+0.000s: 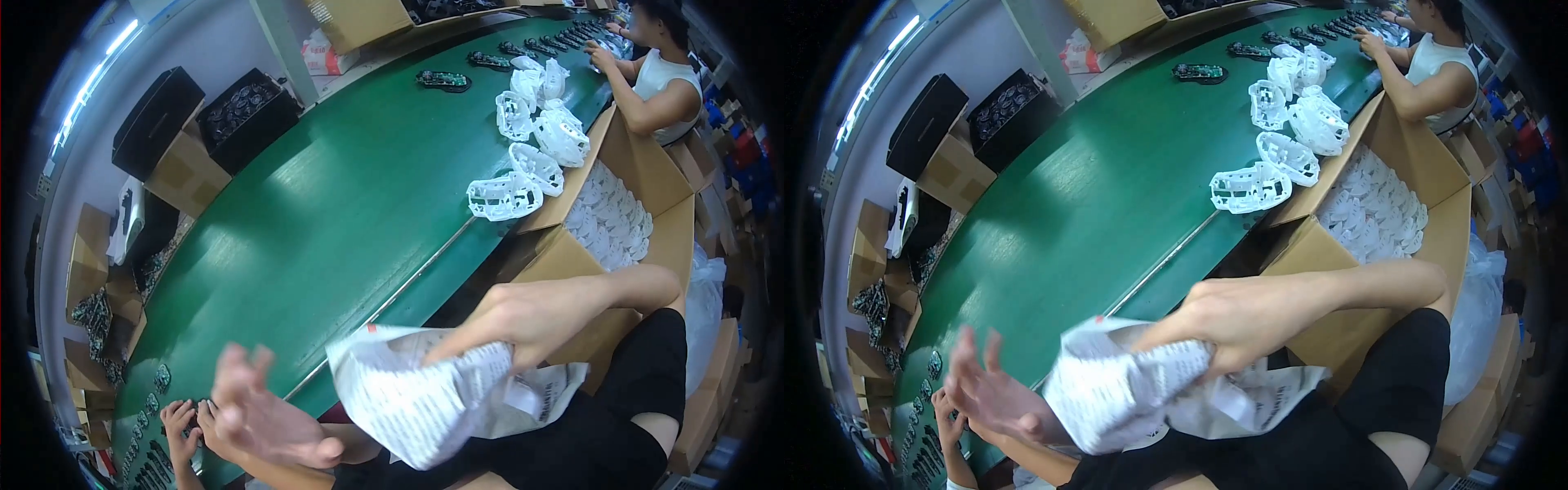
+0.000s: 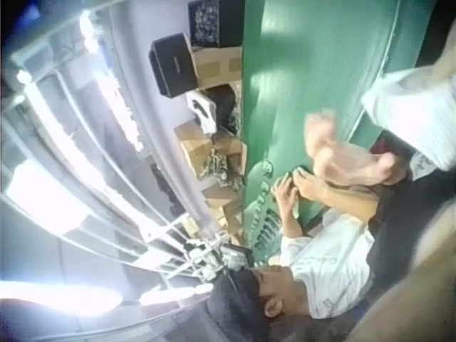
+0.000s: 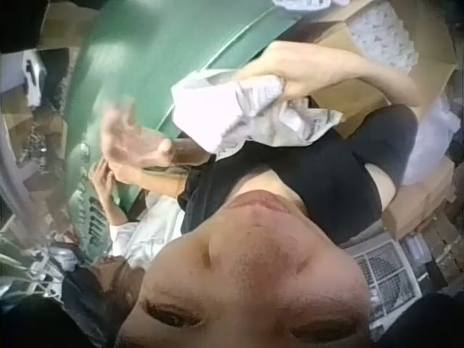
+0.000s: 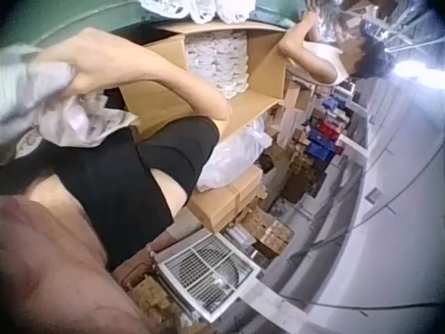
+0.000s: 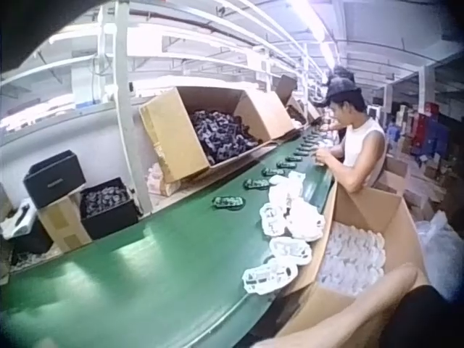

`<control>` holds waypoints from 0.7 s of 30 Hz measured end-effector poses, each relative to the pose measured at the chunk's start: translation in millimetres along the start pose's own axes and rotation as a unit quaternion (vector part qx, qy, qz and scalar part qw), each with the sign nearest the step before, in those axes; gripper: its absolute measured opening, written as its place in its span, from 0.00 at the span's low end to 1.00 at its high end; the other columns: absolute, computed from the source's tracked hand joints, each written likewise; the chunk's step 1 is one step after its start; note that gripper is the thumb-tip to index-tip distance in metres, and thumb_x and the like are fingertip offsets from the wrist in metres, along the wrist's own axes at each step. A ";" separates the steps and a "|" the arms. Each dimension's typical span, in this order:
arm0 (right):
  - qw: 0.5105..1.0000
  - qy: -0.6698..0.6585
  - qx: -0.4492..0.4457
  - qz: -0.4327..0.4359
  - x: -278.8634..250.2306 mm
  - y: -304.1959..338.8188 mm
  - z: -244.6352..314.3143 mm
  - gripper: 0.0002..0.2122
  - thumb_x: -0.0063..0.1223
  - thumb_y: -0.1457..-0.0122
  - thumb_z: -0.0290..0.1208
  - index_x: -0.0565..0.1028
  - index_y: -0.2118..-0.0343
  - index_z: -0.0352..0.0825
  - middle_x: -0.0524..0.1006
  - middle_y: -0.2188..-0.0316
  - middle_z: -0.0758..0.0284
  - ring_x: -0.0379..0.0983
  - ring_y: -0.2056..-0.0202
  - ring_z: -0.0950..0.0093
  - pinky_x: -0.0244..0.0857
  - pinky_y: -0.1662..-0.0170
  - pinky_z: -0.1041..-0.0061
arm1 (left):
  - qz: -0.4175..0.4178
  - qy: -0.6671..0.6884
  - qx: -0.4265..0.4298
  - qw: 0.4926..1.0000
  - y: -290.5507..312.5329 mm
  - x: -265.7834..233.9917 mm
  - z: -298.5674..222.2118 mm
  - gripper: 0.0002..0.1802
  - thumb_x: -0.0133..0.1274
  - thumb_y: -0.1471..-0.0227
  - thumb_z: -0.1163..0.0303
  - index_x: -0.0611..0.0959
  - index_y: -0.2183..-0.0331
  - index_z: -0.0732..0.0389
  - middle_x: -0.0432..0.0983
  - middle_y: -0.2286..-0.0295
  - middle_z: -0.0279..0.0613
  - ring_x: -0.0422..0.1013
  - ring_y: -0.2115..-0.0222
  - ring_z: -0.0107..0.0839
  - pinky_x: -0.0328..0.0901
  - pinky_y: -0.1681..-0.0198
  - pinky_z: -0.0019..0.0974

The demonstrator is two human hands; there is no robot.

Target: The person unpacks mouse components from a box, snaps plastic casing pieces together, and installs scroll wheels onto computer mouse circuit boards along an assembly line.

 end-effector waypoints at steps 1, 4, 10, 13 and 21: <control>1.000 -0.002 -0.001 0.004 0.4 1.0 1.6 0.27 0.60 0.52 0.20 0.72 0.44 0.33 0.80 0.60 0.50 0.78 0.62 0.53 0.71 0.60 0.62 | -0.041 -0.067 0.020 0.997 -13.8 16.3 -5.0 0.63 0.70 0.65 0.37 0.60 0.36 0.61 0.63 0.43 0.64 0.64 0.44 0.57 0.60 0.41 0.53; 0.997 0.042 -0.059 -0.022 -4.5 3.4 23.1 0.29 0.56 0.56 0.16 0.74 0.45 0.36 0.81 0.59 0.54 0.79 0.61 0.55 0.72 0.59 0.64 | 0.141 0.254 -0.267 0.919 3.5 116.6 20.1 0.65 0.56 0.56 0.28 0.52 0.33 0.64 0.65 0.43 0.64 0.64 0.41 0.52 0.57 0.37 0.51; 0.954 0.174 -0.053 -0.237 -54.2 15.8 11.3 0.28 0.59 0.62 0.13 0.76 0.51 0.33 0.81 0.57 0.57 0.80 0.57 0.60 0.74 0.54 0.70 | 0.221 0.438 -0.711 0.504 75.4 190.5 34.6 0.68 0.59 0.61 0.25 0.59 0.36 0.71 0.60 0.40 0.65 0.66 0.43 0.47 0.60 0.39 0.46; 0.922 0.219 -0.059 -0.314 -58.2 29.0 17.6 0.28 0.61 0.63 0.13 0.75 0.52 0.31 0.80 0.58 0.58 0.80 0.59 0.60 0.73 0.55 0.69 | 0.290 0.400 -0.610 0.619 87.6 187.9 54.0 0.63 0.62 0.59 0.34 0.58 0.36 0.70 0.61 0.40 0.63 0.65 0.42 0.45 0.58 0.38 0.46; 0.858 0.296 0.095 -0.408 -50.8 77.4 15.7 0.27 0.63 0.56 0.17 0.75 0.48 0.34 0.79 0.56 0.60 0.77 0.57 0.62 0.73 0.55 0.68 | 0.429 0.259 -0.242 0.831 104.1 261.8 31.3 0.54 0.69 0.55 0.59 0.56 0.36 0.67 0.66 0.43 0.57 0.63 0.40 0.40 0.54 0.34 0.44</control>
Point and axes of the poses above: each hand's wrist, its own y-axis away from the middle knuckle, its own x-axis out of the palm, z = x × y, the point moved 9 cm from there along -y, towards the middle knuckle
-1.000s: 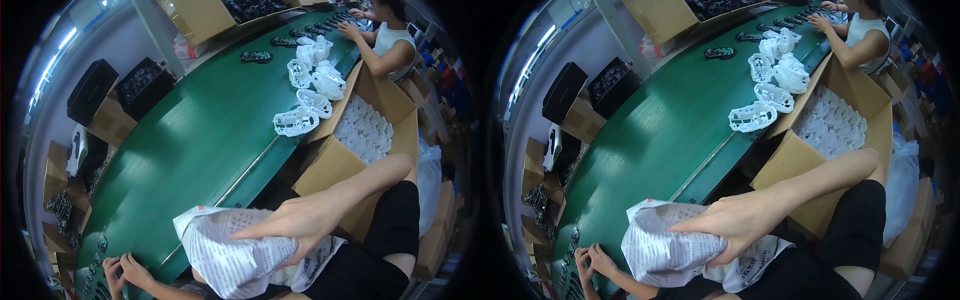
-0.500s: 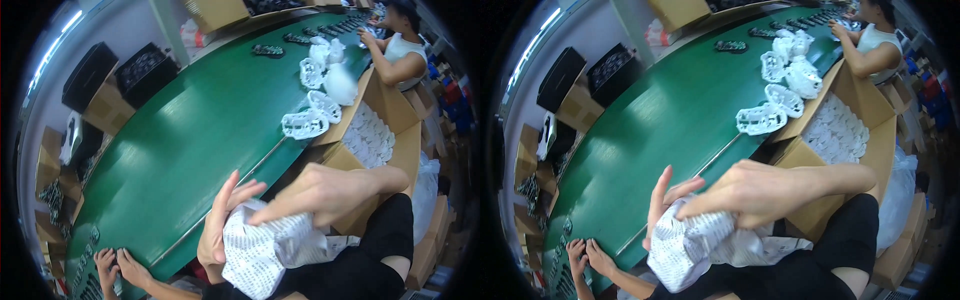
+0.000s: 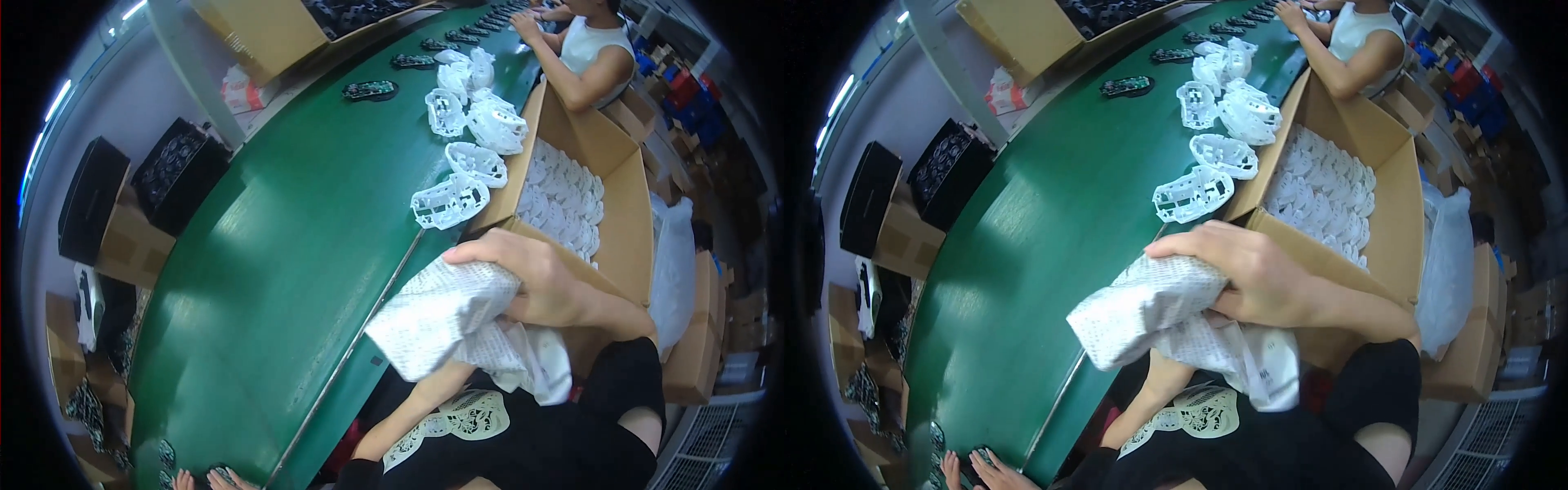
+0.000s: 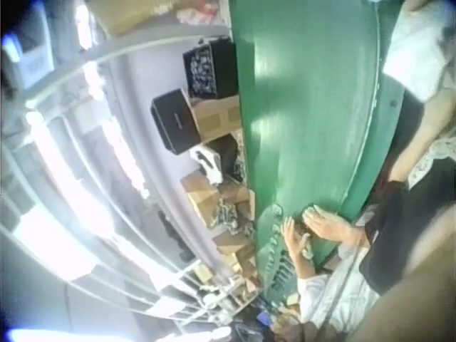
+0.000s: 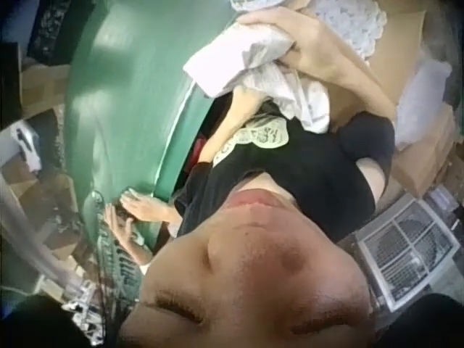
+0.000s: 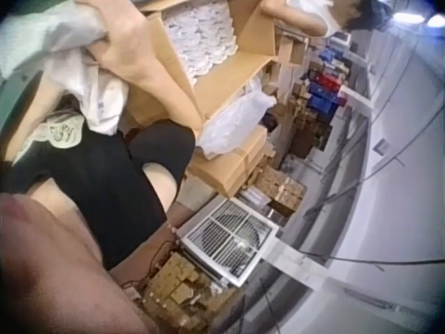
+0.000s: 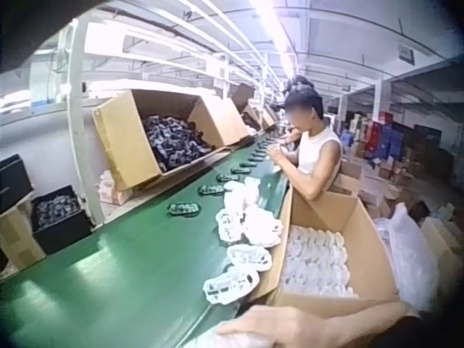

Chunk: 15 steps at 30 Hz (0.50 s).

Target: The person unpacks mouse components from a box, snaps plastic casing pieces together, and installs scroll wheels onto computer mouse circuit boards along an assembly line.

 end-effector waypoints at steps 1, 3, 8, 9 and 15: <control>1.000 -0.007 0.003 -0.003 -12.7 4.8 1.7 0.27 0.63 0.56 0.17 0.75 0.48 0.34 0.79 0.56 0.60 0.77 0.57 0.62 0.73 0.55 0.68 | 0.005 -0.050 0.030 0.998 -6.6 10.2 1.8 0.54 0.70 0.54 0.62 0.56 0.35 0.66 0.67 0.43 0.57 0.63 0.40 0.39 0.53 0.34 0.44; 0.981 -0.040 0.155 0.111 -12.7 26.4 -27.5 0.26 0.63 0.51 0.18 0.76 0.46 0.37 0.79 0.53 0.61 0.77 0.54 0.65 0.73 0.53 0.69 | 0.045 -0.277 -0.033 0.959 -5.9 -0.3 -2.4 0.52 0.70 0.54 0.67 0.57 0.36 0.66 0.71 0.46 0.56 0.70 0.45 0.39 0.63 0.39 0.42; 0.962 0.098 0.252 -0.025 -85.9 74.2 -100.7 0.21 0.58 0.50 0.15 0.78 0.50 0.34 0.78 0.52 0.59 0.75 0.52 0.64 0.72 0.49 0.69 | -0.050 -0.018 0.048 0.997 8.5 -13.7 -8.3 0.47 0.71 0.57 0.73 0.64 0.39 0.67 0.77 0.52 0.58 0.78 0.53 0.45 0.73 0.50 0.40; 0.955 0.209 0.206 -0.044 -89.8 71.8 -115.6 0.21 0.56 0.50 0.14 0.78 0.51 0.33 0.78 0.52 0.59 0.74 0.51 0.61 0.71 0.48 0.69 | -0.040 -0.008 0.035 0.999 7.2 -9.1 -4.4 0.44 0.69 0.57 0.76 0.67 0.39 0.65 0.77 0.52 0.59 0.78 0.54 0.48 0.73 0.50 0.41; 0.922 0.374 0.093 -0.024 -92.7 46.8 -175.7 0.19 0.57 0.50 0.17 0.75 0.52 0.30 0.75 0.50 0.58 0.69 0.47 0.57 0.66 0.45 0.65 | -0.023 -0.030 -0.126 0.991 23.7 -3.0 48.1 0.45 0.66 0.58 0.79 0.66 0.38 0.59 0.75 0.49 0.57 0.76 0.50 0.47 0.71 0.48 0.42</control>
Point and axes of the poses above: each hand's wrist, its own y-axis away from the middle knuckle, its own x-axis out of the palm, z = x × y, the point moved 9 cm from there along -y, towards the middle knuckle
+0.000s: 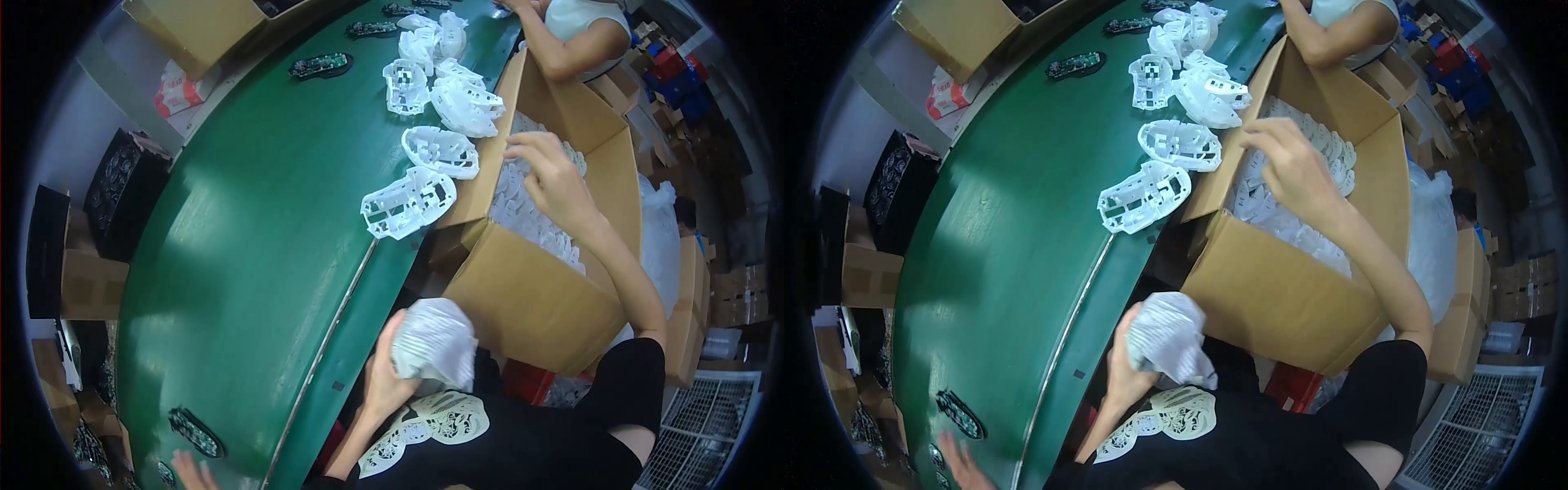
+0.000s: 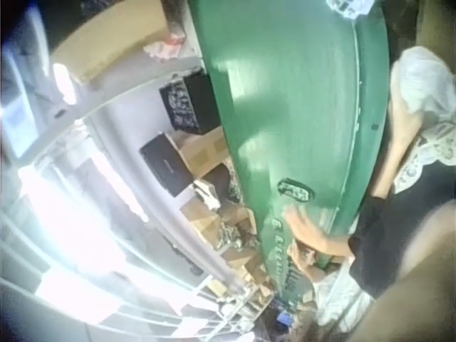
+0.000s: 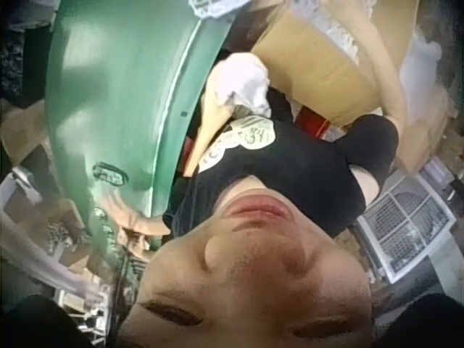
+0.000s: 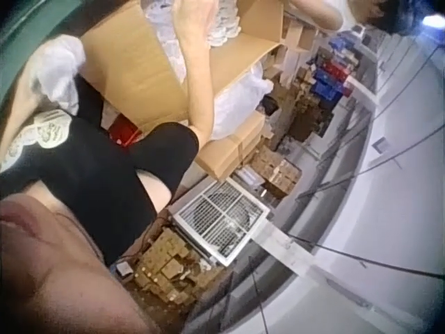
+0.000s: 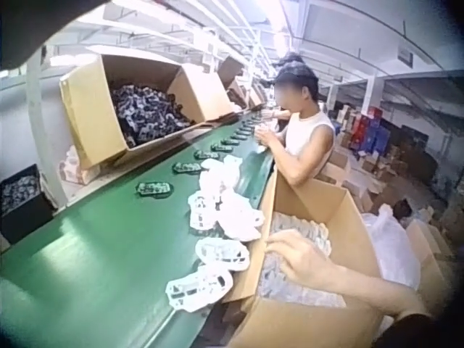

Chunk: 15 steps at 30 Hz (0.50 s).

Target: The person unpacks mouse components from a box, snaps plastic casing pieces together, and installs scroll wheels onto computer mouse circuit boards along an assembly line.

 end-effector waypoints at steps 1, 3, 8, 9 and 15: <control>0.999 -0.037 0.023 0.005 6.3 -6.5 -14.2 0.21 0.59 0.49 0.21 0.74 0.50 0.29 0.73 0.49 0.58 0.69 0.46 0.57 0.65 0.44 0.64 | -0.020 -0.028 0.006 0.999 -1.5 -4.7 2.5 0.45 0.66 0.58 0.79 0.66 0.38 0.60 0.74 0.48 0.57 0.75 0.49 0.47 0.71 0.47 0.41; 0.998 -0.028 0.050 -0.016 12.3 -23.3 -28.7 0.25 0.62 0.49 0.26 0.71 0.47 0.27 0.73 0.49 0.56 0.69 0.47 0.56 0.64 0.43 0.63 | -0.020 -0.012 -0.020 1.000 -3.2 -2.1 1.2 0.46 0.68 0.60 0.78 0.67 0.39 0.60 0.75 0.48 0.56 0.75 0.50 0.48 0.71 0.48 0.41; 0.998 0.008 0.060 -0.033 37.6 -52.1 -60.0 0.37 0.68 0.49 0.40 0.63 0.40 0.24 0.74 0.51 0.48 0.70 0.49 0.52 0.62 0.42 0.60 | 0.037 -0.067 0.092 0.993 -25.9 15.3 -53.4 0.45 0.71 0.63 0.71 0.71 0.41 0.59 0.77 0.60 0.50 0.78 0.60 0.48 0.74 0.57 0.41; 0.996 -0.037 0.084 0.005 44.2 -61.3 -61.0 0.38 0.68 0.49 0.39 0.62 0.39 0.24 0.74 0.52 0.46 0.70 0.50 0.51 0.63 0.43 0.59 | 0.034 -0.075 0.100 0.991 -36.3 16.7 -67.5 0.44 0.70 0.63 0.71 0.71 0.41 0.58 0.76 0.62 0.49 0.78 0.63 0.46 0.75 0.60 0.40; 0.991 -0.117 0.049 0.043 97.1 -95.5 -25.6 0.38 0.66 0.47 0.39 0.60 0.37 0.27 0.74 0.51 0.44 0.71 0.51 0.49 0.65 0.46 0.57 | -0.012 -0.120 0.071 0.990 -112.0 12.6 -104.2 0.48 0.67 0.60 0.72 0.66 0.38 0.46 0.57 0.40 0.60 0.70 0.49 0.62 0.70 0.50 0.53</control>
Point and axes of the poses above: each hand's wrist, its own y-axis away from the middle knuckle, its own x-axis out of the palm, z = x × y, the point moved 9 cm from there along -y, towards the middle knuckle
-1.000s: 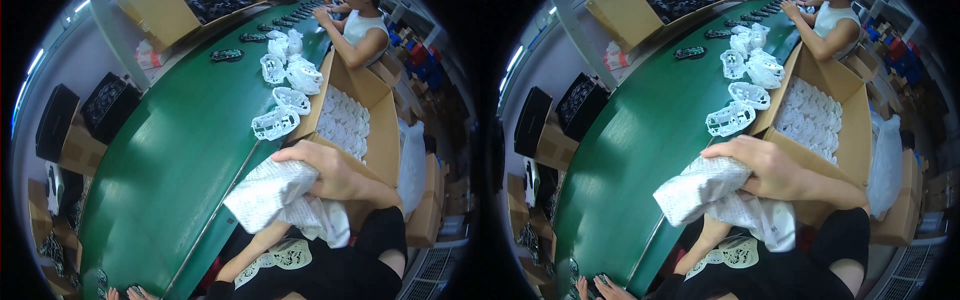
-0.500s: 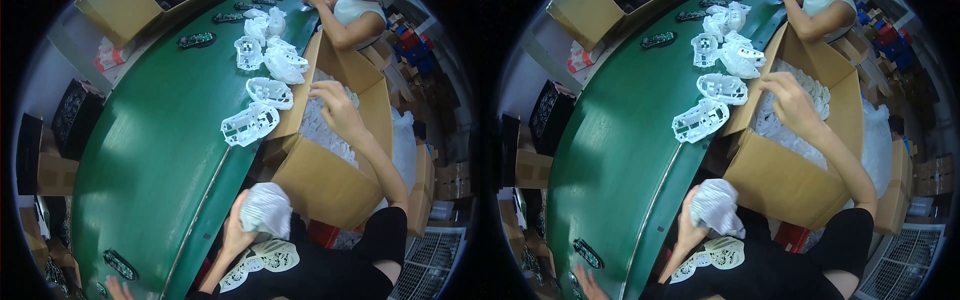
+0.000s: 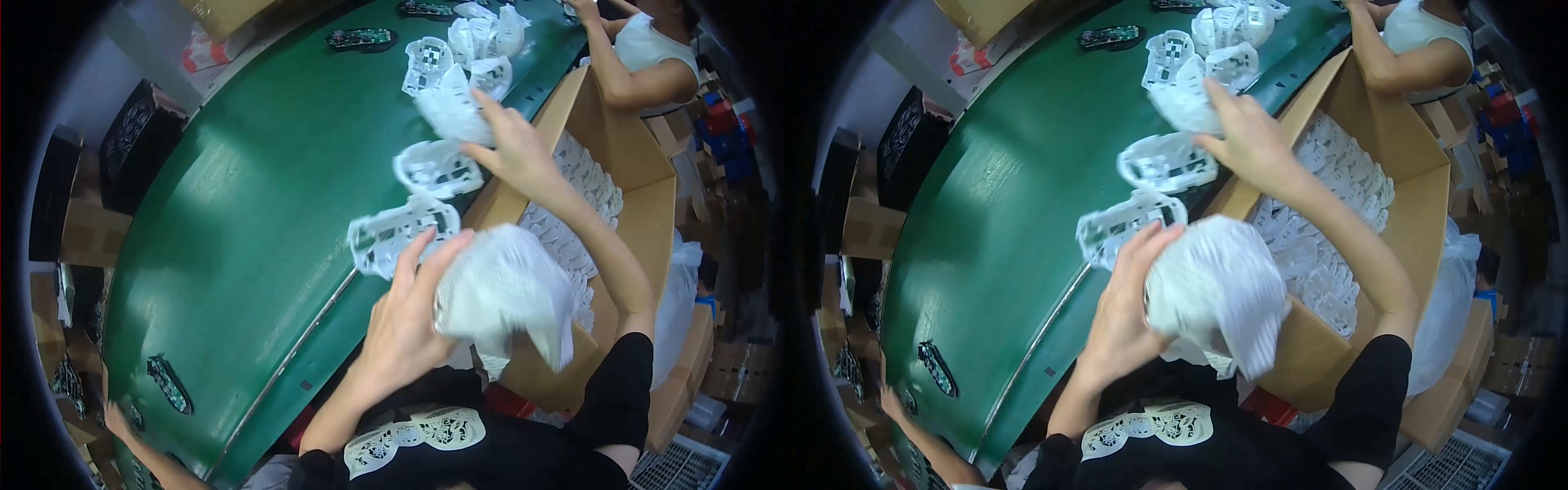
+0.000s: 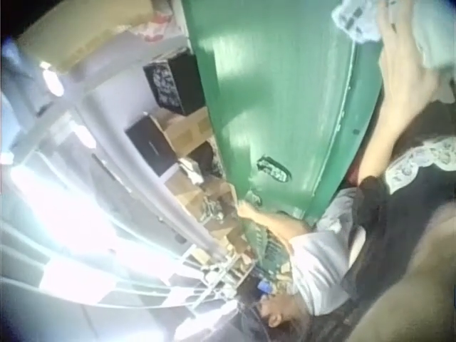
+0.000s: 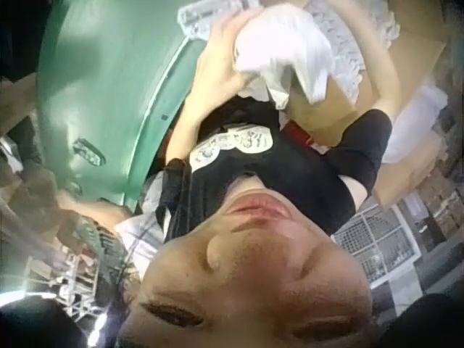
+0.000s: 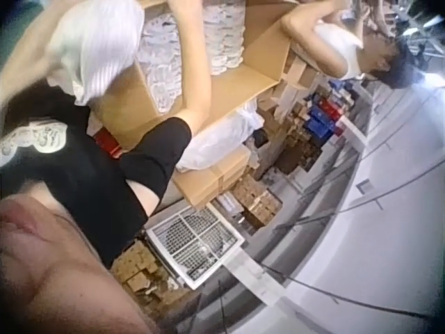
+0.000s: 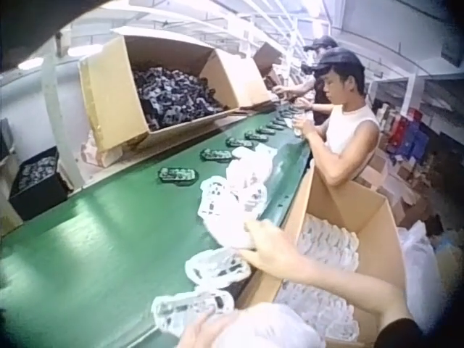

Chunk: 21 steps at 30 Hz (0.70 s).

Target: The person unpacks mouse components from a box, snaps plastic casing pieces together, and installs scroll wheels onto computer mouse circuit boards along an assembly line.

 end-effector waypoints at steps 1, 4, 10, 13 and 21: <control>1.000 -0.021 -0.018 -0.010 12.4 -5.5 8.6 0.37 0.65 0.46 0.39 0.61 0.37 0.29 0.74 0.50 0.46 0.70 0.50 0.50 0.64 0.46 0.58 | 0.026 0.026 -0.022 0.999 -7.5 -0.1 6.0 0.49 0.66 0.61 0.72 0.66 0.37 0.45 0.55 0.39 0.63 0.64 0.44 0.64 0.66 0.45 0.53; 0.997 -0.055 -0.058 -0.009 33.7 -31.8 47.1 0.36 0.64 0.45 0.39 0.61 0.36 0.30 0.74 0.49 0.49 0.69 0.48 0.51 0.64 0.44 0.59 | -0.039 0.013 -0.053 0.998 -11.5 -25.0 16.3 0.50 0.65 0.63 0.73 0.65 0.37 0.47 0.57 0.39 0.68 0.57 0.38 0.63 0.60 0.39 0.51; 0.977 -0.141 -0.155 0.041 46.6 -59.9 93.9 0.32 0.62 0.43 0.38 0.64 0.38 0.30 0.75 0.47 0.54 0.68 0.46 0.56 0.62 0.41 0.62 | -0.122 0.035 -0.188 0.974 -2.2 -72.4 58.8 0.43 0.64 0.59 0.76 0.67 0.40 0.65 0.71 0.48 0.54 0.69 0.46 0.49 0.63 0.43 0.42; 0.972 -0.096 -0.199 -0.082 -2.3 -50.1 92.6 0.24 0.61 0.42 0.37 0.73 0.45 0.32 0.77 0.52 0.53 0.70 0.48 0.55 0.65 0.43 0.60 | -0.163 0.066 -0.186 0.967 17.9 -86.8 65.8 0.41 0.65 0.57 0.75 0.68 0.41 0.67 0.74 0.50 0.52 0.71 0.48 0.41 0.64 0.43 0.40; 0.992 0.122 -0.020 -0.018 19.9 -36.7 -53.9 0.32 0.63 0.43 0.41 0.65 0.36 0.40 0.65 0.39 0.46 0.61 0.41 0.46 0.59 0.39 0.54 | -0.394 0.412 -0.168 0.804 117.0 -117.8 128.2 0.41 0.64 0.57 0.78 0.66 0.42 0.67 0.71 0.49 0.46 0.70 0.50 0.34 0.63 0.44 0.37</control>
Point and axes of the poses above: each hand's wrist, its own y-axis away from the middle knuckle, its own x-axis out of the palm, z = x × y, the point moved 9 cm from there along -y, towards the middle knuckle
